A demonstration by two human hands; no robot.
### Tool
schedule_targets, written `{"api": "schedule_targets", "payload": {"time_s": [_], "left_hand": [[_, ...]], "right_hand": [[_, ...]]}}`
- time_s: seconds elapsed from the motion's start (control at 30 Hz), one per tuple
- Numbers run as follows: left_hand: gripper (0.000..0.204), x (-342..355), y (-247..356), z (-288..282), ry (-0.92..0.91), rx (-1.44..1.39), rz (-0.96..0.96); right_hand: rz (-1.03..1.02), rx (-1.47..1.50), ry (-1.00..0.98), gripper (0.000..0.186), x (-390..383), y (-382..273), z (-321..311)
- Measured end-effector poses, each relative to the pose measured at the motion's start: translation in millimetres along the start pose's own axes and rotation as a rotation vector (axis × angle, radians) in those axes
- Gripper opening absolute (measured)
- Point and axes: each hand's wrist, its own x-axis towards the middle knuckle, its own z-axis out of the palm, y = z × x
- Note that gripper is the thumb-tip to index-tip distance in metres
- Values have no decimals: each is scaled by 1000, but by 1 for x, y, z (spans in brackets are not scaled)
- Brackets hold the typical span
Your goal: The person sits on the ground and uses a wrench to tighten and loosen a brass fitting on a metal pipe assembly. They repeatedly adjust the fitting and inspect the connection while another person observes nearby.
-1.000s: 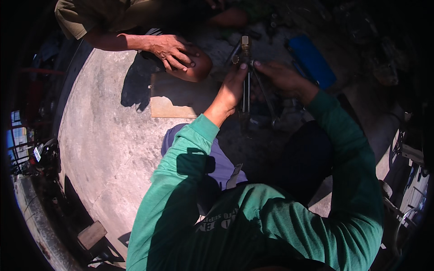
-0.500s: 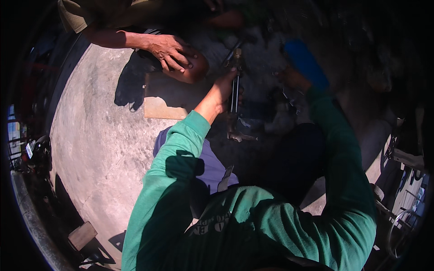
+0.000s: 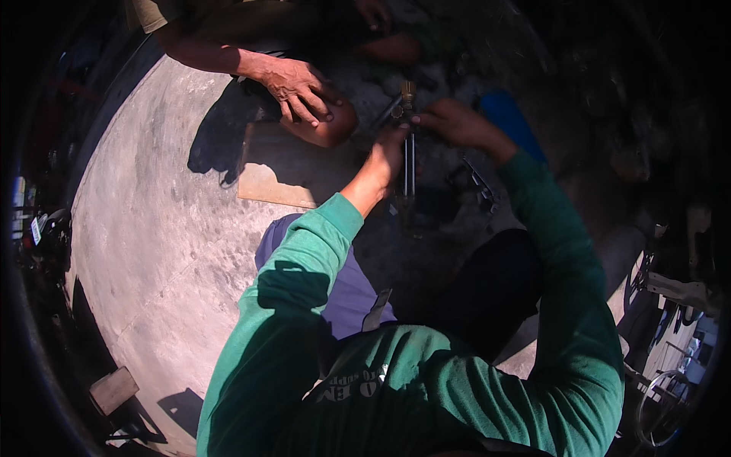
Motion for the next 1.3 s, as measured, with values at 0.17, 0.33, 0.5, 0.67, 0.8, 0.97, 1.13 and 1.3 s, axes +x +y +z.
{"api": "schedule_targets", "payload": {"time_s": [0.17,0.33,0.5,0.67,0.8,0.97,1.13,1.3], "left_hand": [[33,-12,14,-4,13,38,-13],[35,-13,21,-11,8,1,-168],[39,-19,25,-7,-17,53,33],[42,-12,17,-19,-9,444,347],[44,-13,13,-20,-9,595,337],[45,-19,22,-15,-43,471,112],[44,-24,28,-8,-47,338,101],[43,-21,28,-7,-14,417,139]], "right_hand": [[-254,-346,172,35,-7,-14,6],[-374,-619,241,37,-9,-20,6],[-207,-158,132,36,-5,-19,6],[344,785,-156,42,-13,-18,-1],[110,263,-172,41,-11,-6,-3],[-409,-673,220,42,-20,-3,14],[222,401,-57,30,-21,-8,10],[17,-198,106,22,-22,-13,9]]}}
